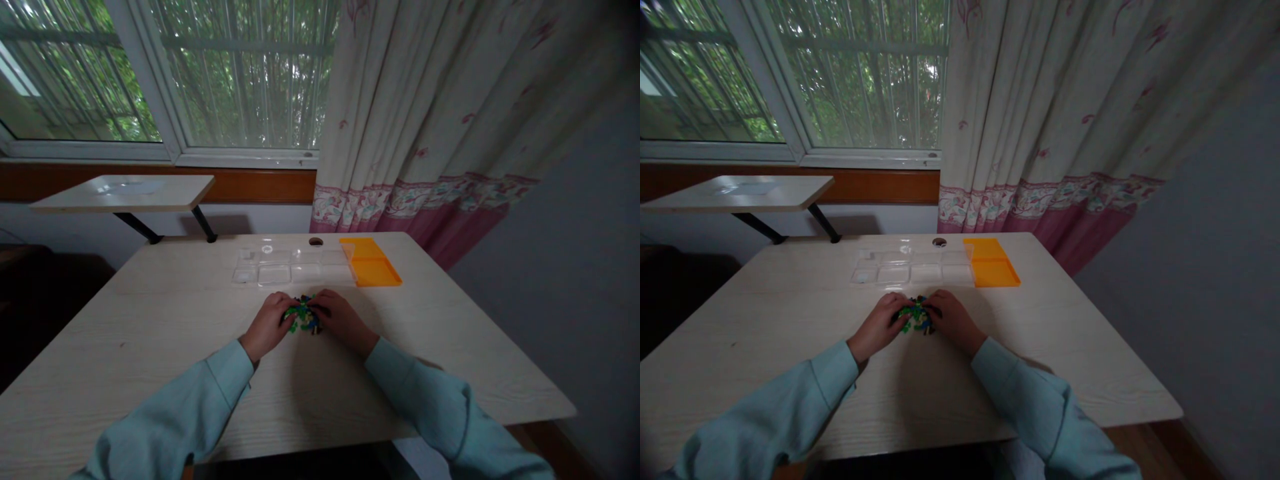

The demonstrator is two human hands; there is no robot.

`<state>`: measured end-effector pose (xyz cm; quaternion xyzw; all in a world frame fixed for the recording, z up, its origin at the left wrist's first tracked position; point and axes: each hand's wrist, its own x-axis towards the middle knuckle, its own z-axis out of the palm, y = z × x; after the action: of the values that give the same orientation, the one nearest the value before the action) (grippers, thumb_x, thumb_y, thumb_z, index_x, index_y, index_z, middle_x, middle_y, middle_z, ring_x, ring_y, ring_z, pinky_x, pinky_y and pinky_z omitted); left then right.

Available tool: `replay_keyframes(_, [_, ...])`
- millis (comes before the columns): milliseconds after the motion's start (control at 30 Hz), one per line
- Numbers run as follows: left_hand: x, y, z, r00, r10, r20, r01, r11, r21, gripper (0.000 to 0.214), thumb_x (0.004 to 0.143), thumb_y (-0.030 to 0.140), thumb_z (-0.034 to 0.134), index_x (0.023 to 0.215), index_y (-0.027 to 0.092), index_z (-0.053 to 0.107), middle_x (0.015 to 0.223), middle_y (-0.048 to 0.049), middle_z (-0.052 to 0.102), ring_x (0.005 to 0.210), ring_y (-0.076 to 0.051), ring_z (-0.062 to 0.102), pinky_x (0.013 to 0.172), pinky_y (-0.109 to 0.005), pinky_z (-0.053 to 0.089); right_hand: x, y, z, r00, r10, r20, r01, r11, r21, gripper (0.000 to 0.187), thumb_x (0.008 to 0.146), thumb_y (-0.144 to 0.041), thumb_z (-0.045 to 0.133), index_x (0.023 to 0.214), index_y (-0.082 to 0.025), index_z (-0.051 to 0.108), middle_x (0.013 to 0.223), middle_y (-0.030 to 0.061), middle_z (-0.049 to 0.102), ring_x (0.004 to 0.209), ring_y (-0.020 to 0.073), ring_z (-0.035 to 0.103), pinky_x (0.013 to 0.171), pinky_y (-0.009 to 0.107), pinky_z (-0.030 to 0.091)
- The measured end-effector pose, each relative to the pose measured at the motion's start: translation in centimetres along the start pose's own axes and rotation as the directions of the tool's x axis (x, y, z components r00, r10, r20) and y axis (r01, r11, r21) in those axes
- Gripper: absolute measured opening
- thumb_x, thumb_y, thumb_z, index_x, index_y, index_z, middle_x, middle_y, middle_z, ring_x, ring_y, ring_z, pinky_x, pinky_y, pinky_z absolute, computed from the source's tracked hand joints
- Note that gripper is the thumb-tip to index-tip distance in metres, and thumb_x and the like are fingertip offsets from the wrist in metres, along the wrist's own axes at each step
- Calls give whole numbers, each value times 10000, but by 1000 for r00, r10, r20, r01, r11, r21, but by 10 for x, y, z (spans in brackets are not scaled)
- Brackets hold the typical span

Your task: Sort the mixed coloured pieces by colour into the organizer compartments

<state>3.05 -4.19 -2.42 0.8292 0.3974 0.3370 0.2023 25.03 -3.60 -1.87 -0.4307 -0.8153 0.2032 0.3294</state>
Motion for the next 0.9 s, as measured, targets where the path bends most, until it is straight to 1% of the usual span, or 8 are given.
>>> replay_keyframes(200, [0, 1, -1, 1000, -8, 5, 8, 1000, 2, 274, 898, 196, 549, 1151, 213, 650, 1051, -90, 593, 1026, -225, 538, 941, -412, 463, 1, -2, -1, 1000, -6, 8, 6, 1000, -28, 212, 860, -117, 573, 992, -191, 721, 931, 63, 672, 889, 172, 609, 858, 340, 513])
replay_keyframes(567, [1, 0, -1, 1000, -12, 8, 12, 1000, 6, 270, 891, 191, 559, 1142, 199, 657, 1046, -94, 596, 1024, -226, 533, 944, -407, 459, 1, -1, -2, 1000, -15, 20, 15, 1000, -16, 203, 863, -119, 582, 998, -184, 719, 937, 67, 672, 894, 178, 610, 863, 341, 508])
replay_keyframes(900, [0, 1, -1, 1000, -13, 9, 13, 1000, -2, 288, 888, 185, 556, 1158, 212, 653, 1042, -89, 592, 1021, -225, 532, 939, -408, 460, 1, 1, -1, 1000, -17, 10, 18, 999, -29, 201, 859, -116, 585, 993, -184, 717, 937, 67, 670, 896, 181, 610, 859, 336, 511])
